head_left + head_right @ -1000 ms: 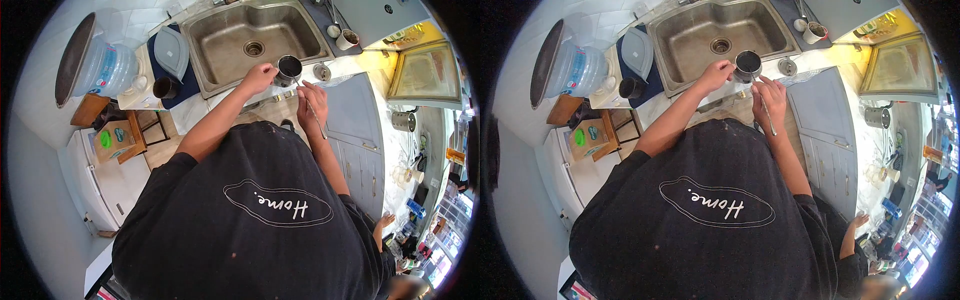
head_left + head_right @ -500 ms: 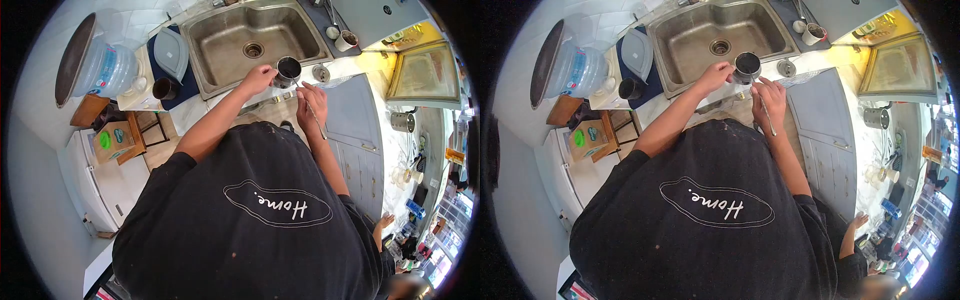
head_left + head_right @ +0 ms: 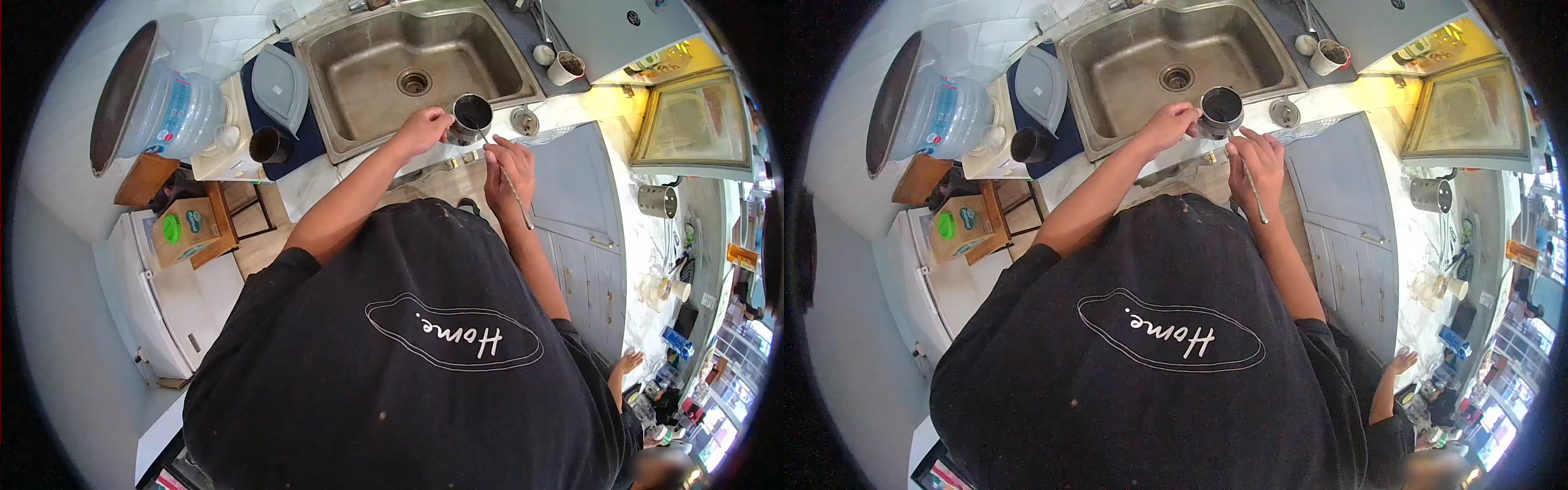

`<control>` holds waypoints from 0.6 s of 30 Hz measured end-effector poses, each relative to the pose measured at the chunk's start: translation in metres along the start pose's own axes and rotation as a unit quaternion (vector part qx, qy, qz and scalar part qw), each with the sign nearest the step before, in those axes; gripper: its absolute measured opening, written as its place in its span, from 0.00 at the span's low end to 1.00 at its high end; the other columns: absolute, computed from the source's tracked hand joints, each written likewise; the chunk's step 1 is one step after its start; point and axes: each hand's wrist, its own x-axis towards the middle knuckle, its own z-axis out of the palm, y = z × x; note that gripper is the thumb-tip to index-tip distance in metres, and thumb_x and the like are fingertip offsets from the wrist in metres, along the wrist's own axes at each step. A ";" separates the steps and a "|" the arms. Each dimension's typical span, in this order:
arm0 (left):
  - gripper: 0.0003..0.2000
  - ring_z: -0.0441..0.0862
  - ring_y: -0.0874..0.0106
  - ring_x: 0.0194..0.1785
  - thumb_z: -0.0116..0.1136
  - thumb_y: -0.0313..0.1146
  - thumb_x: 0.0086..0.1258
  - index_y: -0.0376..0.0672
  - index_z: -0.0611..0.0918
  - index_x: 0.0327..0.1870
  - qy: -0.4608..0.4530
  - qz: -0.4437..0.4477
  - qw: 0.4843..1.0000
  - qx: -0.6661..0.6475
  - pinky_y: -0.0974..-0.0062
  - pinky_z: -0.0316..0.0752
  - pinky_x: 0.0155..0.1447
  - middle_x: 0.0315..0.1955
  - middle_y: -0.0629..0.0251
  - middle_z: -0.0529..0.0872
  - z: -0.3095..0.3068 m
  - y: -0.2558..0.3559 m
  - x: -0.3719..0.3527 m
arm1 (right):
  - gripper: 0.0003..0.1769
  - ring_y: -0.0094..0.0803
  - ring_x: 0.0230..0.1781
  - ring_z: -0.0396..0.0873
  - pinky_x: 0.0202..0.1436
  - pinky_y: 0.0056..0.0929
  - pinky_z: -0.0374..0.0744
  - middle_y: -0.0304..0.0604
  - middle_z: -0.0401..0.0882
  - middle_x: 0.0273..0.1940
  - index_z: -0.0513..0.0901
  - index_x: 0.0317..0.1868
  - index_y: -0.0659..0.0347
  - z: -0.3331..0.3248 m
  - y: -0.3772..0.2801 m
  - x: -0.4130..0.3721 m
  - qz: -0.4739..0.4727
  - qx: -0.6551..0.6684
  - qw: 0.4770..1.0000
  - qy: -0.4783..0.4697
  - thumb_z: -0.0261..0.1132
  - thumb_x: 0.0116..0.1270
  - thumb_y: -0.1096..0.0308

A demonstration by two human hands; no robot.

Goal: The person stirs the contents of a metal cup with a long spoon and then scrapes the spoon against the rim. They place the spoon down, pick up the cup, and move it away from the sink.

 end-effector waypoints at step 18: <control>0.14 0.79 0.77 0.36 0.55 0.43 0.78 0.43 0.80 0.34 0.006 0.001 1.000 -0.005 0.72 0.73 0.48 0.29 0.70 0.81 0.002 -0.002 0.001 | 0.03 0.40 0.53 0.86 0.61 0.47 0.74 0.40 0.89 0.41 0.83 0.40 0.58 -0.001 -0.002 0.002 -0.002 0.009 1.000 0.006 0.68 0.69 0.73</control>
